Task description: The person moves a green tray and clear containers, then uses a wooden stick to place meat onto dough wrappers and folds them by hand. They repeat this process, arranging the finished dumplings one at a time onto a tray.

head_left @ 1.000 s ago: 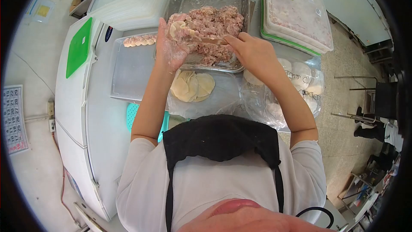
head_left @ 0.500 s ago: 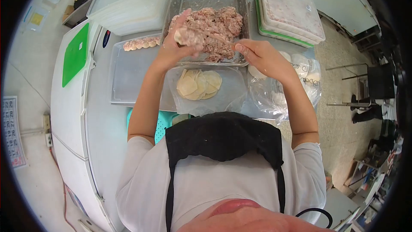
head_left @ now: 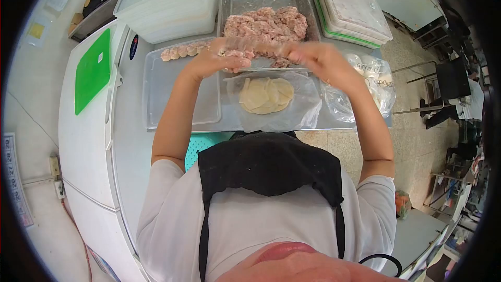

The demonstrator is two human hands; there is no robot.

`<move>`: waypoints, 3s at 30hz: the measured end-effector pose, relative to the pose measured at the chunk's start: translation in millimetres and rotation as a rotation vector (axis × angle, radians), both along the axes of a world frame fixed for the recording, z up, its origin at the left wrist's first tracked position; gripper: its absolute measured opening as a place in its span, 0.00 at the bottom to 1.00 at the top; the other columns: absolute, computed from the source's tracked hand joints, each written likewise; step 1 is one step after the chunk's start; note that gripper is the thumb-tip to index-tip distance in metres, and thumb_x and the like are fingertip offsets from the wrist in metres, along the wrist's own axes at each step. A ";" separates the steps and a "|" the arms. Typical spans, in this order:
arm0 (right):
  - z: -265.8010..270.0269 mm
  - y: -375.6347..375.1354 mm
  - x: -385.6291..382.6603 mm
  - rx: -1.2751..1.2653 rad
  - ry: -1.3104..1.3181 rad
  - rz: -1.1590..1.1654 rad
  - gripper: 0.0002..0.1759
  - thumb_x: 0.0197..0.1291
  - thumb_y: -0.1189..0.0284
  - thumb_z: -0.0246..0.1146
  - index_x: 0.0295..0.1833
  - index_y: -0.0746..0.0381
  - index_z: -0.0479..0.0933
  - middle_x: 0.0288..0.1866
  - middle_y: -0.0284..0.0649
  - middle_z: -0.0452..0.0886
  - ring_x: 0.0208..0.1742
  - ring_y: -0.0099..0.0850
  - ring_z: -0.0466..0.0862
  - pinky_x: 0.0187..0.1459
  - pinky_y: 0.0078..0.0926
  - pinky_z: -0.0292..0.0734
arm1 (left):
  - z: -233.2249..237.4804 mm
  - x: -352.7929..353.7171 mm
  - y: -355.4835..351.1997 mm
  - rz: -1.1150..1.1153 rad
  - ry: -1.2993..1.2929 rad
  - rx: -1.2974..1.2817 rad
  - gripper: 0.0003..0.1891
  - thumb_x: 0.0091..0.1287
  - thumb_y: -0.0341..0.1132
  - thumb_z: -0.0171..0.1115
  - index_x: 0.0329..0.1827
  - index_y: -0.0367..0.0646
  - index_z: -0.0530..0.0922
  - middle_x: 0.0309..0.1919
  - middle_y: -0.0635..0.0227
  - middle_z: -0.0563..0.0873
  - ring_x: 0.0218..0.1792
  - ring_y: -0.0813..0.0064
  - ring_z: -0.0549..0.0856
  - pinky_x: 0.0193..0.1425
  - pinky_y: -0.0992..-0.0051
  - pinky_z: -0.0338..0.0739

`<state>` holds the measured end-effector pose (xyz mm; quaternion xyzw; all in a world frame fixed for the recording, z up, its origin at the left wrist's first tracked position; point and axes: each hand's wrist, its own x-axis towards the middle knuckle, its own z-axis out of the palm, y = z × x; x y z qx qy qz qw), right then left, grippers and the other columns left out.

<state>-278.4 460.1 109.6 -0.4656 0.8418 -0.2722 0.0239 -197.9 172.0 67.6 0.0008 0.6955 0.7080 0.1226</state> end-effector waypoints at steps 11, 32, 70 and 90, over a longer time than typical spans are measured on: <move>15.6 -74.3 58.1 0.040 0.217 -0.007 0.14 0.66 0.66 0.60 0.54 0.56 0.80 0.37 0.42 0.83 0.41 0.43 0.83 0.41 0.39 0.77 | -2.9 13.9 -62.7 0.069 0.276 -0.408 0.24 0.52 0.48 0.76 0.43 0.40 0.81 0.41 0.65 0.84 0.42 0.73 0.82 0.51 0.72 0.76; -56.5 -74.4 61.4 -0.130 -0.380 -0.360 0.17 0.68 0.65 0.60 0.56 0.65 0.79 0.39 0.42 0.84 0.36 0.29 0.81 0.41 0.26 0.75 | -130.1 62.9 -261.0 0.331 0.079 -0.894 0.29 0.53 0.46 0.72 0.54 0.35 0.78 0.49 0.55 0.84 0.48 0.62 0.82 0.53 0.69 0.75; -75.0 13.1 -79.9 0.622 0.392 -0.263 0.08 0.51 0.69 0.62 0.27 0.60 0.83 0.29 0.43 0.85 0.33 0.44 0.86 0.32 0.44 0.80 | -70.3 28.2 -46.7 0.380 0.681 -0.948 0.26 0.63 0.26 0.61 0.66 0.41 0.70 0.64 0.55 0.76 0.68 0.55 0.71 0.71 0.63 0.63; -67.8 35.8 -98.1 0.415 0.402 0.189 0.07 0.48 0.74 0.61 0.26 0.63 0.84 0.26 0.45 0.84 0.32 0.41 0.87 0.31 0.38 0.81 | -120.6 61.1 100.1 0.470 0.133 -0.621 0.09 0.65 0.34 0.63 0.44 0.42 0.85 0.41 0.61 0.83 0.47 0.67 0.82 0.50 0.71 0.76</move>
